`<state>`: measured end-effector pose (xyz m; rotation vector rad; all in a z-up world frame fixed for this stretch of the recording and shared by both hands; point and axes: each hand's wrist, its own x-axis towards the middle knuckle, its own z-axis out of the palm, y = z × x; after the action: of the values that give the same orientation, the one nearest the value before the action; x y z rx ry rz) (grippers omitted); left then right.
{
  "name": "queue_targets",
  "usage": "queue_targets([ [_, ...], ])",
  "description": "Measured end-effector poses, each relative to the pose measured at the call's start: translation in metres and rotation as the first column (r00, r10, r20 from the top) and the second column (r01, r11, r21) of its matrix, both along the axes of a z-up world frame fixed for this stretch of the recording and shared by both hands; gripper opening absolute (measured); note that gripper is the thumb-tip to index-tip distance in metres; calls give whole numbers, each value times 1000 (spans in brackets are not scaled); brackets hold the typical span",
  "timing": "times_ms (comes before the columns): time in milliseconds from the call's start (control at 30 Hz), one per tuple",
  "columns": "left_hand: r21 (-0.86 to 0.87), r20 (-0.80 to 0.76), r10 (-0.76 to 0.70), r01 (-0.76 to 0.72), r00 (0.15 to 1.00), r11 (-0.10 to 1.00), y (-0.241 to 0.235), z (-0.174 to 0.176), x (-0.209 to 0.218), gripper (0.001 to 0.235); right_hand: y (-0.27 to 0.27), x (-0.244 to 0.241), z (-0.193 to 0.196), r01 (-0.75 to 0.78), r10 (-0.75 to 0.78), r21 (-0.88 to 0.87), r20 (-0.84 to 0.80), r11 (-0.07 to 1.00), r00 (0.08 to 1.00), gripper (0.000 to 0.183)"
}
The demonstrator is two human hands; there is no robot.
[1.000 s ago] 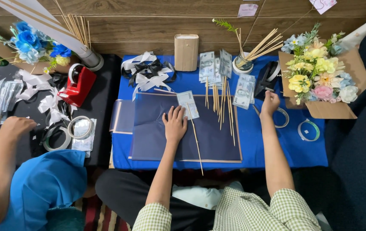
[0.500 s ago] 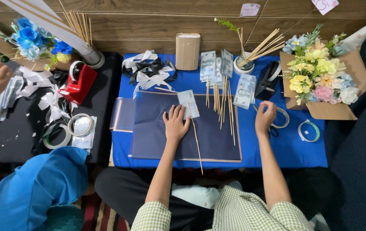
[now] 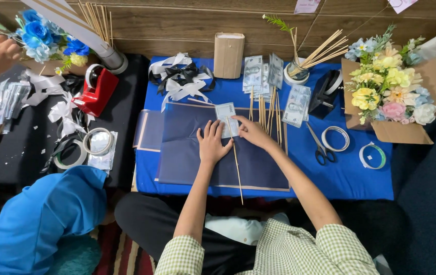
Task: The person assembles decorative sticks by placing a banknote onto a thin wooden stick and securing it with a stapler. They repeat this process for multiple sticks, stacking the finished items on the table.
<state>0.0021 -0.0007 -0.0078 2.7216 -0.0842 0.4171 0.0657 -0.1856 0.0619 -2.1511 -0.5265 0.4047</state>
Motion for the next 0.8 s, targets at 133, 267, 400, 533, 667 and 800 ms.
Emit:
queue_targets([
  [133, -6, 1, -1, 1, 1000, 1000, 0, -1, 0, 69, 15, 11, -1, -114, 117, -105, 17, 988, 993, 70],
  [267, 11, 13, 3, -3, 1000, 1000, 0, -3, 0, 69, 23, 16, 8, -176, 178, -194, -8, 965, 984, 75],
  [400, 8, -4, 1, -1, 1000, 1000, 0, -1, -1, 70, 28, 17, 17, -210, 205, -224, -43, 952, 978, 77],
  [533, 13, -17, 10, -9, 1000, 1000, 0, -2, 1, 71, 29, 29, 6, -228, 218, -187, -75, 955, 973, 81],
  [667, 5, -3, 8, -8, 1000, 1000, 0, -2, 0, 70, 33, 40, -4, -271, 256, -263, -91, 926, 962, 86],
  [800, 5, 8, 8, -8, 1000, 1000, 0, -3, 0, 70, 36, 47, -2, -287, 253, -344, -141, 894, 957, 88],
])
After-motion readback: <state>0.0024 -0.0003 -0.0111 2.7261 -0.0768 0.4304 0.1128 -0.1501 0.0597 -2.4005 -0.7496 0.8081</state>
